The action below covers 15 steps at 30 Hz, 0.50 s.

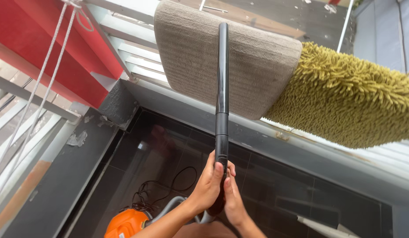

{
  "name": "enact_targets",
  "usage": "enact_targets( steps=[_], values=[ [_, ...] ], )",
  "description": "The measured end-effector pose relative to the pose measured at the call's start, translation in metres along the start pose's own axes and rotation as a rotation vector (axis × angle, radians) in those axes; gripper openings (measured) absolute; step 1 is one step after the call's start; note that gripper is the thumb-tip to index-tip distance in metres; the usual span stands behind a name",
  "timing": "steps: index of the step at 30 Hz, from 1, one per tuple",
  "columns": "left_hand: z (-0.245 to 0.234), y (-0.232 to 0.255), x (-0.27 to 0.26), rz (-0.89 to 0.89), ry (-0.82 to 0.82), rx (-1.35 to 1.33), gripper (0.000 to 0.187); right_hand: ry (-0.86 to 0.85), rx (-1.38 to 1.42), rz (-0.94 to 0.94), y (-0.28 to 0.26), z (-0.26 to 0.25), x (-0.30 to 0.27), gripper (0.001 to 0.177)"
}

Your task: The person uses a vacuum cleaner with a long nozzle to clean a gray mat hanging on a balcony railing. The person repeatedly moves the nozzle back and forth along the mat's surface.

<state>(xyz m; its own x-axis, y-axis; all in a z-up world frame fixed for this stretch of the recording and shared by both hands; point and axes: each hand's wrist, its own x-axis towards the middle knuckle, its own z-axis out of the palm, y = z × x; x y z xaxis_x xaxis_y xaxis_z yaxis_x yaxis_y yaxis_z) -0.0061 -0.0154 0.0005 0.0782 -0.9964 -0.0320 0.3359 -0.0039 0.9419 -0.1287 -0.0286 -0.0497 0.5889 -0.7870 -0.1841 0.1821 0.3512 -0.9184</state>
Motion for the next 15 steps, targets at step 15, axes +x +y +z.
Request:
enact_targets(
  steps=[15],
  values=[
    [-0.042,0.03,-0.01,-0.081,-0.149,0.235,0.067,0.052,0.038,-0.045,-0.028,0.029,0.0,0.051]
  ],
)
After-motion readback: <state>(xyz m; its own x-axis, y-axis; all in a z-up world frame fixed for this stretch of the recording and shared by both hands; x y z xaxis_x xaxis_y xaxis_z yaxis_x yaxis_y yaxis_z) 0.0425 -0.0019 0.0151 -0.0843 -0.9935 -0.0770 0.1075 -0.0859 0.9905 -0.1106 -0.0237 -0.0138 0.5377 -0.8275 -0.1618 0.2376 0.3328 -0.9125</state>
